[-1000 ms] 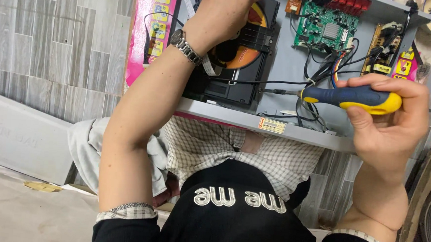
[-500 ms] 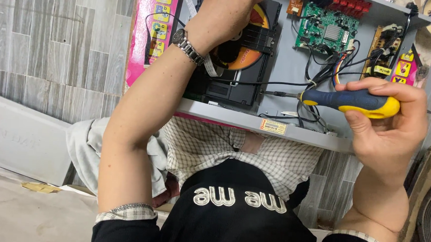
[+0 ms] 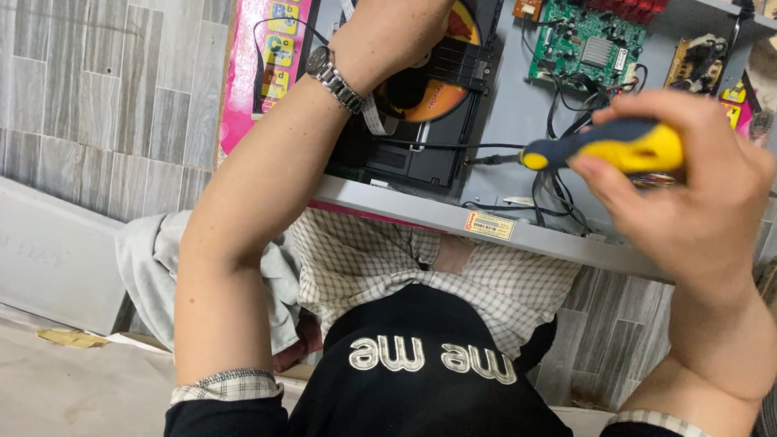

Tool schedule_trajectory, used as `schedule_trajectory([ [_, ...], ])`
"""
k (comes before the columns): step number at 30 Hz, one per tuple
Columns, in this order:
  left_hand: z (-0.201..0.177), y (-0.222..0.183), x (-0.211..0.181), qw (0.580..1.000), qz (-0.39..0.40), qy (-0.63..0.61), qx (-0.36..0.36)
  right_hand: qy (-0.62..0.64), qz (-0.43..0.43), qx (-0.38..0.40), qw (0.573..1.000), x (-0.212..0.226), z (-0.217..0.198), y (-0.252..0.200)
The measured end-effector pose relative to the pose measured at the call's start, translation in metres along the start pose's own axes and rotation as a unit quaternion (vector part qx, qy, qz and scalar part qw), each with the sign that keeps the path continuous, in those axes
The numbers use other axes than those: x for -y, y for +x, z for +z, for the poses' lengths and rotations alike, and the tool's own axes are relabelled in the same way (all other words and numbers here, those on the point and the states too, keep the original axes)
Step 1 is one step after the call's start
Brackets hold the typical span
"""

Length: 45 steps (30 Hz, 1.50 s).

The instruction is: Repairing an electronic device by adjusting internal components and wires with a screwdriver

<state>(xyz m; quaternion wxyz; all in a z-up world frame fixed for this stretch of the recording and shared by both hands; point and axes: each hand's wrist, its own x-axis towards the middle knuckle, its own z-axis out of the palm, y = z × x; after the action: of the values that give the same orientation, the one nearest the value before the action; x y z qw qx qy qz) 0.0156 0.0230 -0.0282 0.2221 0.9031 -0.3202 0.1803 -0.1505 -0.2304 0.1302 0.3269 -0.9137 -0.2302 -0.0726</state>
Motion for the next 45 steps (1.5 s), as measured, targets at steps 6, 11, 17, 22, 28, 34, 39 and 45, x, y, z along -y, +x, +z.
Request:
schedule_trajectory([
  [6, 0.002, 0.000, 0.003, 0.999, 0.012, -0.007, -0.029, -0.135, -0.083, 0.016, 0.987, -0.007, 0.011, 0.030],
  [11, 0.000, -0.001, 0.002, 0.999, 0.020, -0.016, -0.035, -0.130, -0.085, 0.059, 0.986, -0.003, 0.007, 0.039],
  [17, 0.001, -0.001, -0.001, 1.000, 0.013, 0.008, -0.018, -0.165, -0.050, 0.009, 0.985, -0.013, 0.015, 0.028],
  [22, -0.003, 0.000, -0.004, 1.000, 0.006, -0.007, -0.010, -0.114, -0.079, 0.040, 0.990, 0.002, 0.019, 0.032],
  [28, 0.000, -0.002, 0.001, 1.000, 0.013, 0.015, 0.003, 0.028, -0.095, 0.200, 0.975, 0.000, 0.001, 0.055],
  [34, -0.003, -0.001, 0.001, 0.999, 0.026, -0.007, -0.030, 0.057, -0.096, 0.218, 0.970, 0.003, -0.006, 0.042],
  [39, -0.005, -0.002, 0.000, 1.000, 0.014, 0.002, -0.020, 0.090, -0.060, 0.085, 0.991, -0.003, 0.003, 0.021],
  [45, -0.005, -0.001, -0.001, 1.000, 0.011, -0.005, -0.010, 0.171, -0.068, 0.094, 0.978, 0.004, 0.006, 0.019],
])
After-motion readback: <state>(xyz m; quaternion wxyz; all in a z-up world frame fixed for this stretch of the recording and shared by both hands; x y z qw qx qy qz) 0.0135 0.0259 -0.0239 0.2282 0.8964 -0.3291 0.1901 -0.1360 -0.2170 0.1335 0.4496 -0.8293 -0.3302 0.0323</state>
